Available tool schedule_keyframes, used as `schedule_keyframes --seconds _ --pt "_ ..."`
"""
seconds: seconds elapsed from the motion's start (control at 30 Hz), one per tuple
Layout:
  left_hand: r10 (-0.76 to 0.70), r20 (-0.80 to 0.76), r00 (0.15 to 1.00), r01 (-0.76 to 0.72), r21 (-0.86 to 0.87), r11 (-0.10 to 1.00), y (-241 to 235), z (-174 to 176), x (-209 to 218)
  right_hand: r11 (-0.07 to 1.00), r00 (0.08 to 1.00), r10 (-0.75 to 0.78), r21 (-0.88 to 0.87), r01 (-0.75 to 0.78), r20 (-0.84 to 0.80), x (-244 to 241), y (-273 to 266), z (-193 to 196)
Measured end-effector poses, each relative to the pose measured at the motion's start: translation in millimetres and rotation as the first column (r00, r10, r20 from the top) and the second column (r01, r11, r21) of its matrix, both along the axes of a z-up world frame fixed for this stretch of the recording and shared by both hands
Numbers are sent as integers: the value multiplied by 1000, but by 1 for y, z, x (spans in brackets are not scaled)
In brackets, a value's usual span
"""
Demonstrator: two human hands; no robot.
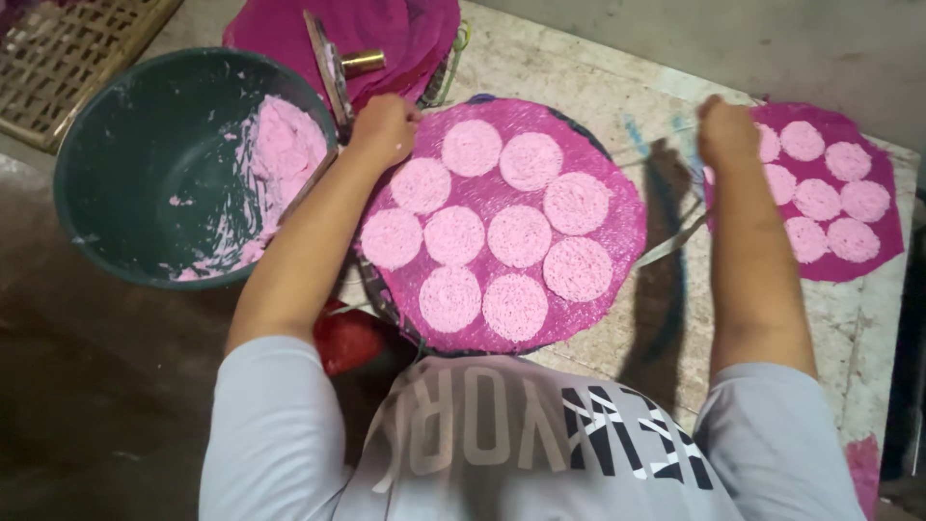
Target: The person scoops pink dough from a green basin and uses a manual press to form circular patties on a pink cloth-lined tray. They arrange the patties, cover the tray with a cloth, and place it into a steamer. The person then continues to form additional patties using the same method.
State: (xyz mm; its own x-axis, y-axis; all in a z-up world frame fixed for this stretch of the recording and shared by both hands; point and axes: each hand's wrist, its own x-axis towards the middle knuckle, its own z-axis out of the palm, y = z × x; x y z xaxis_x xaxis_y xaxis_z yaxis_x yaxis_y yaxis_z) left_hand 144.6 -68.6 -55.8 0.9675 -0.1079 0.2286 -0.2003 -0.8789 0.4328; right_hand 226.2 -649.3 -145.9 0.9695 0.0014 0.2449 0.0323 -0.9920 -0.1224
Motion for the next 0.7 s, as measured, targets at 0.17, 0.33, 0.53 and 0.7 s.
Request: schedule_keyframes --seconds 0.17,0.33,0.53,0.7 --pt "25 16 1000 -23 -86 996 -6 -10 9 993 997 81 -82 -80 5 -5 -68 31" --pt "-26 41 999 29 -87 996 -7 -25 12 989 988 -148 -33 147 -40 -24 -84 23" --pt "-7 -14 1000 7 -35 999 -2 -24 9 972 968 -228 -78 221 -103 -15 -77 14" --pt "-41 52 998 49 -155 987 -8 -12 -5 962 959 -252 -138 235 -126 -26 -86 7"
